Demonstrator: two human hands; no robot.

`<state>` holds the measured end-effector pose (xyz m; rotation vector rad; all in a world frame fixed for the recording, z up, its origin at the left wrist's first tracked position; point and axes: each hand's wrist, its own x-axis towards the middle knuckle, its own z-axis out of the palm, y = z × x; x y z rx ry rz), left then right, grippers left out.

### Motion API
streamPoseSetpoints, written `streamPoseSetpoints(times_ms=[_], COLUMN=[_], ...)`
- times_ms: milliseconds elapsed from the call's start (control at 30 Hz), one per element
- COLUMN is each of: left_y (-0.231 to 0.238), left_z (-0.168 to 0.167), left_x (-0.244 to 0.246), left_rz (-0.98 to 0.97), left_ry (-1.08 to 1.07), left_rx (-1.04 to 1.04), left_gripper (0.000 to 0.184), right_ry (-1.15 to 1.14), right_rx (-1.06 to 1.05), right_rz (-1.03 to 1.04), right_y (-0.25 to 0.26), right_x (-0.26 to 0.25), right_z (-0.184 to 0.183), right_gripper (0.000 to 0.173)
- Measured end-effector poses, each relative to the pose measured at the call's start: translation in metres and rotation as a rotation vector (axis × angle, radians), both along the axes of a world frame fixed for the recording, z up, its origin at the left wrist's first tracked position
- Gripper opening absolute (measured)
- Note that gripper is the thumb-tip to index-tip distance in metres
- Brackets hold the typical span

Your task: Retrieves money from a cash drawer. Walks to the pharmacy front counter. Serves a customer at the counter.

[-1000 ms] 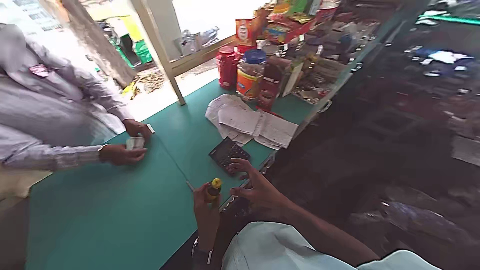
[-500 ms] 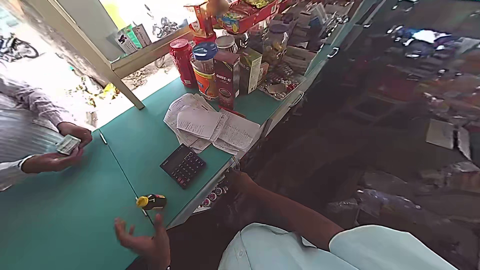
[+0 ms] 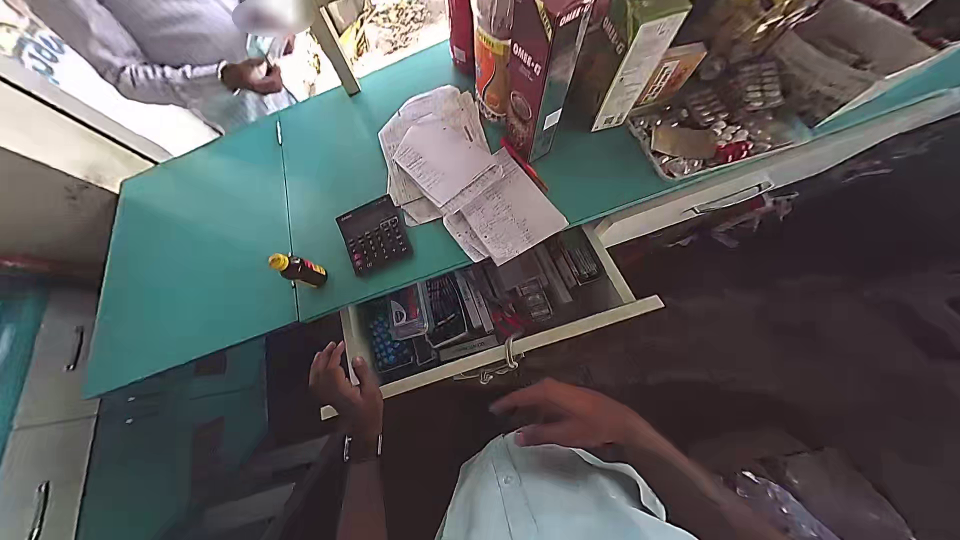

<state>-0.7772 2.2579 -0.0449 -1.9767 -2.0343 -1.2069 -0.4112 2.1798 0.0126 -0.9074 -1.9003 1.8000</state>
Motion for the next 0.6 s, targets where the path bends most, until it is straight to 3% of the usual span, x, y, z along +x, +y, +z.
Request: streamPoseSetpoints(times_ms=[67, 100, 200, 267, 367, 467, 600], left_y=[-0.018, -0.029, -0.065, -0.086, -0.110, -0.127, -0.140], left_z=[-0.003, -0.003, -0.004, -0.006, -0.009, -0.009, -0.007], left_x=[0.001, 0.002, 0.002, 0.002, -0.001, 0.003, 0.003], left_rz=[0.039, 0.058, 0.091, 0.102, 0.123, 0.128, 0.123], left_ry=[0.058, 0.095, 0.145, 0.148, 0.136, 0.110, 0.088], left_rx=[-0.129, -0.163, -0.217, -0.243, -0.271, -0.295, -0.311], left_gripper=[0.054, 0.055, 0.056, 0.054, 0.055, 0.056, 0.056], right_ry=[0.108, 0.088, -0.152, -0.268, -0.294, -0.245, -0.357], right_rx=[0.028, 0.054, 0.105, 0.105, 0.079, -0.041, -0.109], right_rz=[-0.118, -0.219, -0.445, -0.470, -0.396, -0.359, -0.396], right_y=[-0.014, -0.018, -0.016, -0.009, 0.005, 0.019, 0.041], right_x=[0.032, 0.045, 0.071, 0.072, 0.041, -0.022, -0.114], right_z=[0.015, 0.020, 0.022, 0.012, -0.001, -0.009, -0.027], right_gripper=[0.026, 0.027, 0.028, 0.027, 0.031, 0.039, 0.085])
